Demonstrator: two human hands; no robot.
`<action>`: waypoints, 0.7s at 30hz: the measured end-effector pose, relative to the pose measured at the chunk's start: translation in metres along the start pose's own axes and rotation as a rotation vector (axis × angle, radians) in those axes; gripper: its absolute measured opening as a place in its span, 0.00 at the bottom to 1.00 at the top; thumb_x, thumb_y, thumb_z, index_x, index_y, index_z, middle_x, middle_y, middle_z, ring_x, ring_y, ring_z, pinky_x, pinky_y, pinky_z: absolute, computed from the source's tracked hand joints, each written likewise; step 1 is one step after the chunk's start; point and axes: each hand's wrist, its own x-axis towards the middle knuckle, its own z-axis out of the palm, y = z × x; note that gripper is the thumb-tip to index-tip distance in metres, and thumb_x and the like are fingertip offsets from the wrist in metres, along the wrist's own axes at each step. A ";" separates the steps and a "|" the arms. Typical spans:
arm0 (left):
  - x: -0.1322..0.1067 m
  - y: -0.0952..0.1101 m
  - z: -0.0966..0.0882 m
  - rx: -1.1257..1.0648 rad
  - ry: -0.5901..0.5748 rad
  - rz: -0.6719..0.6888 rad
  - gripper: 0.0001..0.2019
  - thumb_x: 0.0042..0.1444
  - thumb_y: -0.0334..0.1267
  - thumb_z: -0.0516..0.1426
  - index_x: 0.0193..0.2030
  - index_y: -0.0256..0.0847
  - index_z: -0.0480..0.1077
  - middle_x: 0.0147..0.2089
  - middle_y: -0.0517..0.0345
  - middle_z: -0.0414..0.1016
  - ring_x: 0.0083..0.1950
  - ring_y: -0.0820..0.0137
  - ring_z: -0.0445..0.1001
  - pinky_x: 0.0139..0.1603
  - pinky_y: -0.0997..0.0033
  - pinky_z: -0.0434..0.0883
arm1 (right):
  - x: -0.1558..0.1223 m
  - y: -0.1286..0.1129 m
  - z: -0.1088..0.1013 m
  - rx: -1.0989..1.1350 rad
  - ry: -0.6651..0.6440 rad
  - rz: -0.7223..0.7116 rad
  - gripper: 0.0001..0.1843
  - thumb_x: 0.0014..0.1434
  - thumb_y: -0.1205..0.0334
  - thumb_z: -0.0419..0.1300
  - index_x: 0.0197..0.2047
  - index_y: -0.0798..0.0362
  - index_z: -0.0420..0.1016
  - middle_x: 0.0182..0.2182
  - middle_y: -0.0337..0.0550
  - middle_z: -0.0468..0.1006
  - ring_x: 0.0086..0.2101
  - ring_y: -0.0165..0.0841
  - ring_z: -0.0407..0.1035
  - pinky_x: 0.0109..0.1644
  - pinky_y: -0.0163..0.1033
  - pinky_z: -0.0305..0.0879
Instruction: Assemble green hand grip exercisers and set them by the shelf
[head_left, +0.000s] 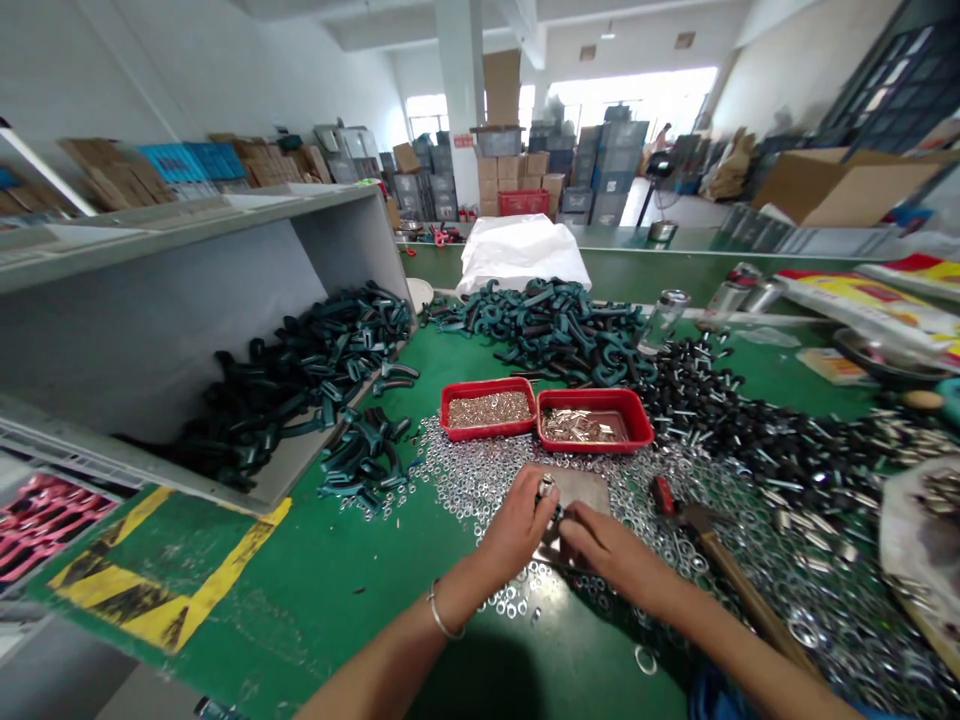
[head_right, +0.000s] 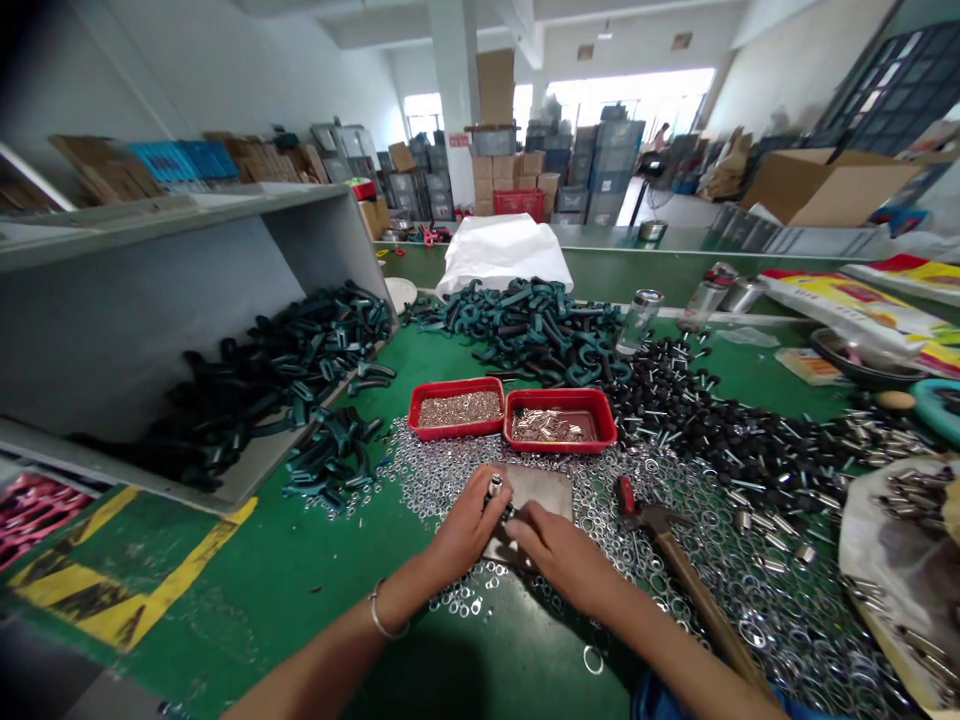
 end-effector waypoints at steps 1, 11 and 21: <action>-0.001 -0.002 0.001 -0.020 0.049 -0.050 0.10 0.63 0.45 0.54 0.41 0.42 0.70 0.42 0.51 0.70 0.46 0.61 0.66 0.55 0.63 0.60 | 0.000 0.002 0.000 -0.047 0.113 -0.073 0.25 0.60 0.35 0.55 0.33 0.51 0.67 0.29 0.45 0.74 0.26 0.34 0.67 0.27 0.37 0.61; -0.013 -0.001 0.000 0.207 -0.036 -0.047 0.11 0.67 0.44 0.48 0.46 0.41 0.66 0.46 0.50 0.69 0.49 0.62 0.67 0.56 0.59 0.64 | -0.006 0.000 0.007 0.187 -0.014 0.025 0.27 0.61 0.33 0.52 0.36 0.52 0.67 0.25 0.38 0.70 0.20 0.27 0.60 0.21 0.32 0.54; -0.024 0.006 -0.003 0.315 -0.090 0.030 0.11 0.69 0.42 0.43 0.45 0.40 0.62 0.45 0.50 0.67 0.47 0.65 0.67 0.54 0.62 0.67 | -0.018 -0.002 0.019 0.195 -0.145 0.067 0.29 0.69 0.38 0.42 0.35 0.53 0.68 0.18 0.34 0.69 0.14 0.25 0.56 0.19 0.32 0.51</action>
